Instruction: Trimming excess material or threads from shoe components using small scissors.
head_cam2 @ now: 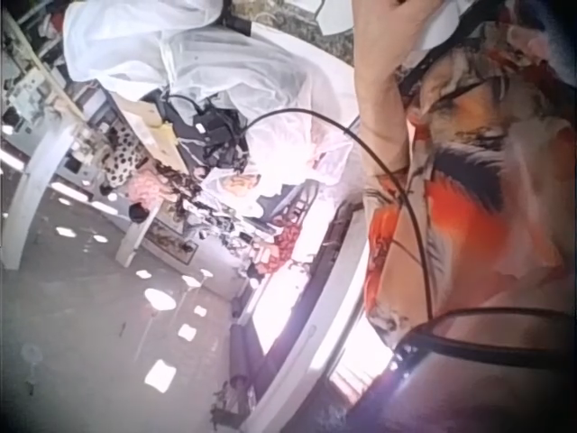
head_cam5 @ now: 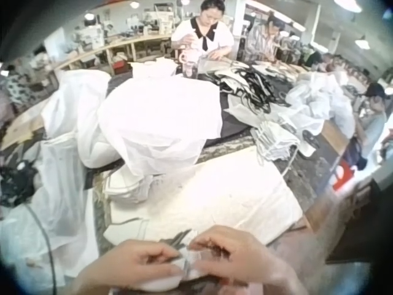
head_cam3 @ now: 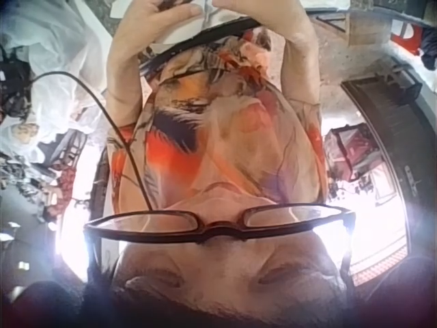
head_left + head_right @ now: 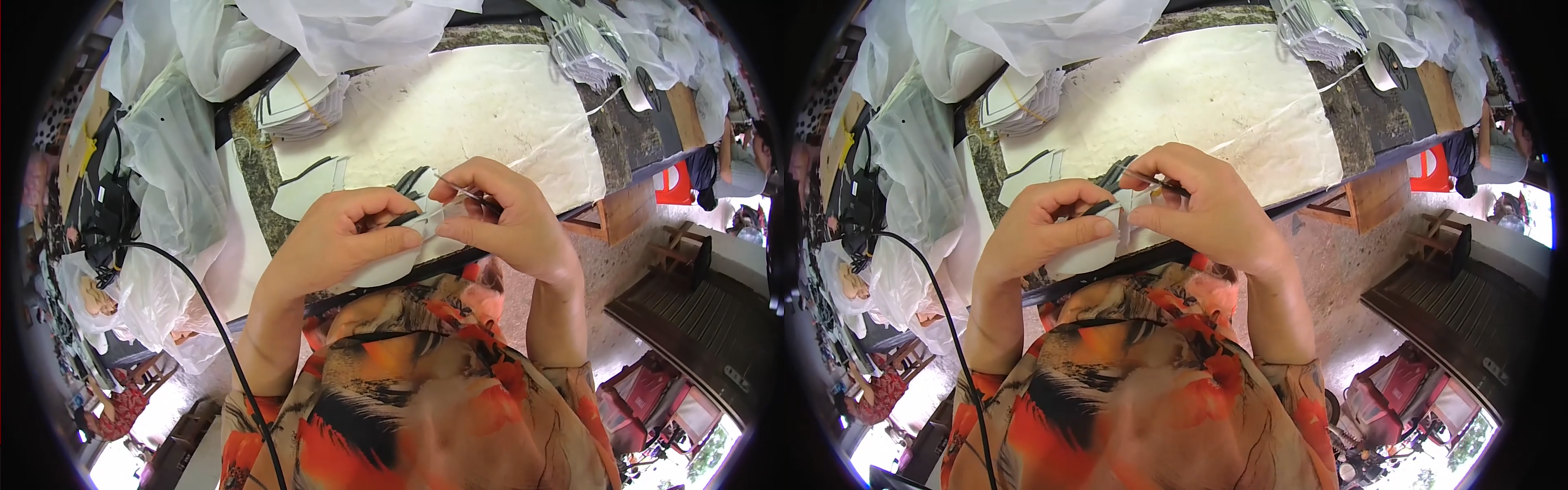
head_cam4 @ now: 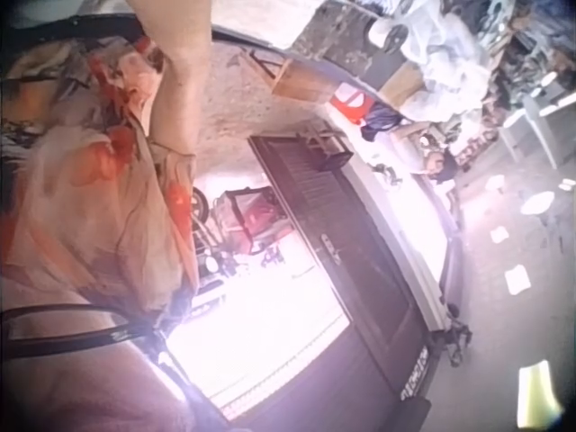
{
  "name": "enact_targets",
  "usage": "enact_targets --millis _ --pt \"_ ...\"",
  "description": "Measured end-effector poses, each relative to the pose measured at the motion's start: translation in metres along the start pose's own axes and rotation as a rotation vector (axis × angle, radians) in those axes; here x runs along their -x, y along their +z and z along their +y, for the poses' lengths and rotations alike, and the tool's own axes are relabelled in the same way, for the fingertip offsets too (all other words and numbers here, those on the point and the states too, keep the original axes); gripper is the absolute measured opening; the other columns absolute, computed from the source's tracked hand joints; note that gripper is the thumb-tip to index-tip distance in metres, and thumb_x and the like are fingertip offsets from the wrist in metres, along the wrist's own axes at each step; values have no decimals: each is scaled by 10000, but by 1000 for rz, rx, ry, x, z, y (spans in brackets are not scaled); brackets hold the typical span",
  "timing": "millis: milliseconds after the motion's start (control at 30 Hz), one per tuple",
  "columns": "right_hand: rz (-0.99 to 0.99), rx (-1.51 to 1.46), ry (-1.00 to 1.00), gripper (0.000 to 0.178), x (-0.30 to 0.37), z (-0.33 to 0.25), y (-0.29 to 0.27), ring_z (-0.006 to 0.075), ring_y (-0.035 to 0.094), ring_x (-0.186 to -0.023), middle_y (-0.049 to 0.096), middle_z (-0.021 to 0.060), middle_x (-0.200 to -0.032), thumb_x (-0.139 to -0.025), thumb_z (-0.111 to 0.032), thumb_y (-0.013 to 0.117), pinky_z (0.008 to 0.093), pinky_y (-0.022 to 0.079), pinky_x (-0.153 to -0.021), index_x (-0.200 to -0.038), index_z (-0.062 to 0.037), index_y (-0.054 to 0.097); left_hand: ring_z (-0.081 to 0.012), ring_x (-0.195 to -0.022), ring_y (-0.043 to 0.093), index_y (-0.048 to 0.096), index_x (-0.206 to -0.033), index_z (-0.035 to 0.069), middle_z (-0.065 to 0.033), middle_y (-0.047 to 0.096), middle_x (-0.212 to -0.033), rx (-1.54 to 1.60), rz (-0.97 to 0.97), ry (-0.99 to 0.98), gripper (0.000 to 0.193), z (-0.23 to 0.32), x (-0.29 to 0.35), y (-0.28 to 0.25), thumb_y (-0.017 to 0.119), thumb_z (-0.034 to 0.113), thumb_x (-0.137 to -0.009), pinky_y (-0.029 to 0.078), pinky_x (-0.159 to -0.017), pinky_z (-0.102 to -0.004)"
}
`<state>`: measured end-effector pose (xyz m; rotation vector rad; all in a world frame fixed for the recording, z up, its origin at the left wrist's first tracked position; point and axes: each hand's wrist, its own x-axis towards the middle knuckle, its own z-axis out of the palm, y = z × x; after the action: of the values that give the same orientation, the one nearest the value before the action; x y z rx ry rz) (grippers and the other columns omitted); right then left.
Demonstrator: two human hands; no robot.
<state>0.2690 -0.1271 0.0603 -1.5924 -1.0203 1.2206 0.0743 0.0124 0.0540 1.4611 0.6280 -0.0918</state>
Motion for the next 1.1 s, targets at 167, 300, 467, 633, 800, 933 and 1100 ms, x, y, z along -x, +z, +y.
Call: enact_targets --millis 167,300,467,633,800,933,1100 --pt "50 197 -119 212 -3 6 2 157 634 -809 669 76 -885 -849 -137 734 295 503 -728 -981 21 682 -23 -712 442 717 -1061 15 73 548 -807 -11 6 -44 260 1 0 1 789 155 -854 355 -622 -209" --pt "42 157 -74 196 -4 2 3 136 614 -782 663 69 -863 -858 -142 719 288 499 -713 -963 19 679 -27 -732 457 717 -1059 13 59 581 -835 -17 3 -31 246 -4 0 1 781 139 -859 369 -642 -210" --pt "-14 -2 96 124 -6 3 8 34 502 -734 602 -46 -796 -870 -107 709 225 427 -653 -931 -10 664 -29 -741 463 716 -1051 9 56 590 -836 20 -18 7 229 -8 1 0 776 127 -864 370 -648 -212" --pt "13 23 -128 159 -7 12 6 126 594 -830 653 87 -1017 -870 -94 686 269 495 -731 -1001 -5 682 -27 -744 527 702 -1075 22 46 627 -838 367 -79 -41 207 -16 3 -5 746 122 -899 408 -642 -197" --pt "101 -15 -477 202 5 9 -13 179 622 -968 577 136 -1264 -884 -44 678 308 522 -793 -1085 -48 698 -34 -767 593 683 -1115 6 13 676 -896 535 -9 -18 225 -17 7 -8 723 90 -910 466 -685 -198" --pt "25 162 -528 205 13 -3 -2 246 662 -933 622 152 -1220 -915 -119 670 331 531 -782 -1110 -64 702 -42 -739 600 685 -1157 13 7 680 -873 547 42 3 257 -20 13 -12 719 86 -913 473 -667 -196" --pt "-142 264 -67 315 2 5 10 194 645 -993 690 123 -1008 -1036 -240 511 330 497 -845 -1133 19 663 -42 -738 601 678 -1171 14 11 673 -858 569 58 -31 261 -17 22 -12 710 80 -920 482 -668 -201"
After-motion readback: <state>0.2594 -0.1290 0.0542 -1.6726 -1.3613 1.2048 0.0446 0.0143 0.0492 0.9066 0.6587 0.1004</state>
